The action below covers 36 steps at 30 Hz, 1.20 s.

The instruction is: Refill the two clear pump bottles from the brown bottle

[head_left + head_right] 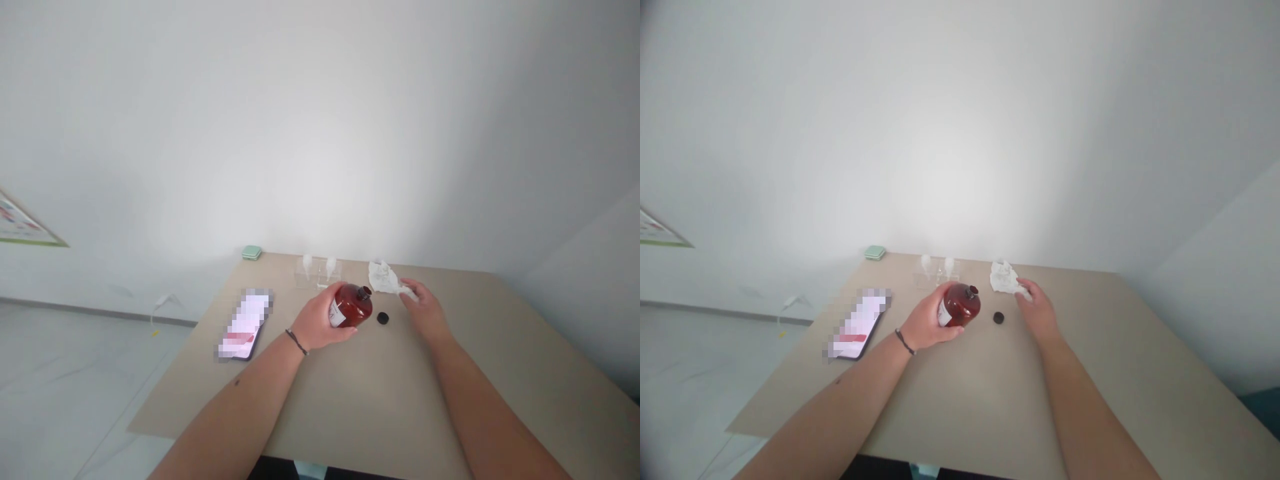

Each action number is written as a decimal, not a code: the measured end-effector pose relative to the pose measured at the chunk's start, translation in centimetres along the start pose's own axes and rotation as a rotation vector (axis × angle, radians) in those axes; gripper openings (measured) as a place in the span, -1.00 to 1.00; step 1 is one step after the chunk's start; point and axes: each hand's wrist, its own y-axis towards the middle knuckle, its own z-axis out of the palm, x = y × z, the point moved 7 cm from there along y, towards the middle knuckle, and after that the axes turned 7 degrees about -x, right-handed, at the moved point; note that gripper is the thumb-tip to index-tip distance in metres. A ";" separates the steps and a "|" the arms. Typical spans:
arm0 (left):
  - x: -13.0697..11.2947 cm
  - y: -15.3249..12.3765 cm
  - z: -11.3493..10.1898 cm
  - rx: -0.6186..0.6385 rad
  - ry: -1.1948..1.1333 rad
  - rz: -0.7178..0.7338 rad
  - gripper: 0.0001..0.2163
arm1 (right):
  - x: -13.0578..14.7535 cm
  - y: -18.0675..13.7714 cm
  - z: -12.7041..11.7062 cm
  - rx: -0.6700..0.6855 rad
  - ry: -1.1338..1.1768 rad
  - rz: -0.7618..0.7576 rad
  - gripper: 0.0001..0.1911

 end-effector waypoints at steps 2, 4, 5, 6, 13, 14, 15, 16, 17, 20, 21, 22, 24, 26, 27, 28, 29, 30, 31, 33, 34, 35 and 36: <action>-0.6 0.0 0.4 0.049 0.007 0.026 -0.21 | 2.5 -1.0 0.2 0.018 0.305 0.024 -0.57; -1.2 -0.1 0.7 0.098 0.019 0.059 -0.23 | 5.3 -2.2 0.8 0.119 0.496 0.013 -0.62; -1.4 -0.1 0.8 0.114 0.022 0.068 -0.23 | 6.6 -2.8 1.1 0.195 0.529 0.002 -0.66; -1.6 -0.1 0.8 0.124 0.024 0.074 -0.23 | 7.8 -3.3 1.5 0.279 0.521 -0.008 -0.71; -2.2 0.0 0.5 0.167 -0.054 0.061 -0.27 | 13.7 -3.3 0.4 0.472 0.302 -0.210 -0.96; -2.3 0.0 0.3 0.164 -0.078 0.060 -0.28 | 14.4 -3.2 0.2 0.486 0.284 -0.248 -0.97; -2.4 0.0 0.3 0.162 -0.100 0.061 -0.28 | 15.2 -3.1 0.1 0.502 0.273 -0.283 -0.99; -2.5 -0.1 0.2 0.163 -0.122 0.062 -0.28 | 15.8 -3.1 -0.1 0.519 0.268 -0.316 -0.99; -2.6 -0.1 0.2 0.167 -0.141 0.063 -0.28 | 16.5 -3.2 -0.2 0.535 0.266 -0.344 -0.98; -2.5 -0.3 0.4 0.195 -0.179 0.052 -0.26 | 18.1 -3.6 -0.4 0.588 0.270 -0.447 -0.95; -2.3 -0.4 0.6 0.211 -0.191 0.035 -0.25 | 18.6 -3.9 -0.5 0.608 0.265 -0.494 -0.94; -2.1 -0.4 0.7 0.228 -0.205 0.013 -0.25 | 19.1 -4.1 -0.6 0.627 0.253 -0.555 -0.92; -1.5 -0.5 1.0 0.253 -0.243 -0.042 -0.25 | 20.2 -4.9 -0.8 0.652 0.199 -0.714 -0.87; -1.0 -0.4 1.3 0.269 -0.295 -0.088 -0.27 | 21.3 -5.9 -1.0 0.670 0.118 -0.903 -0.80; -0.8 -0.4 1.4 0.273 -0.322 -0.105 -0.28 | 21.7 -6.4 -1.0 0.674 0.072 -0.995 -0.78; -0.6 -0.4 1.4 0.272 -0.348 -0.120 -0.31 | 22.0 -6.9 -1.1 0.673 0.020 -1.081 -0.76; -0.5 -0.3 1.4 0.268 -0.375 -0.133 -0.33 | 22.3 -7.3 -1.2 0.662 -0.035 -1.155 -0.75; -0.3 -0.2 1.4 0.259 -0.406 -0.149 -0.35 | 22.4 -7.6 -1.3 0.642 -0.092 -1.221 -0.75; -0.2 -0.2 1.3 0.247 -0.447 -0.171 -0.36 | 22.3 -7.9 -1.5 0.610 -0.149 -1.278 -0.76; -0.1 -0.1 1.4 0.237 -0.573 -0.234 -0.36 | 21.7 -8.1 -1.9 0.531 -0.244 -1.362 -0.79; -0.2 -0.2 1.5 0.248 -0.657 -0.270 -0.35 | 21.2 -8.0 -2.2 0.484 -0.272 -1.381 -0.80; -0.4 -0.3 1.7 0.267 -0.744 -0.301 -0.33 | 20.6 -7.9 -2.5 0.436 -0.283 -1.380 -0.82; -0.6 -0.4 1.9 0.287 -0.822 -0.322 -0.32 | 19.9 -7.7 -2.7 0.385 -0.273 -1.354 -0.82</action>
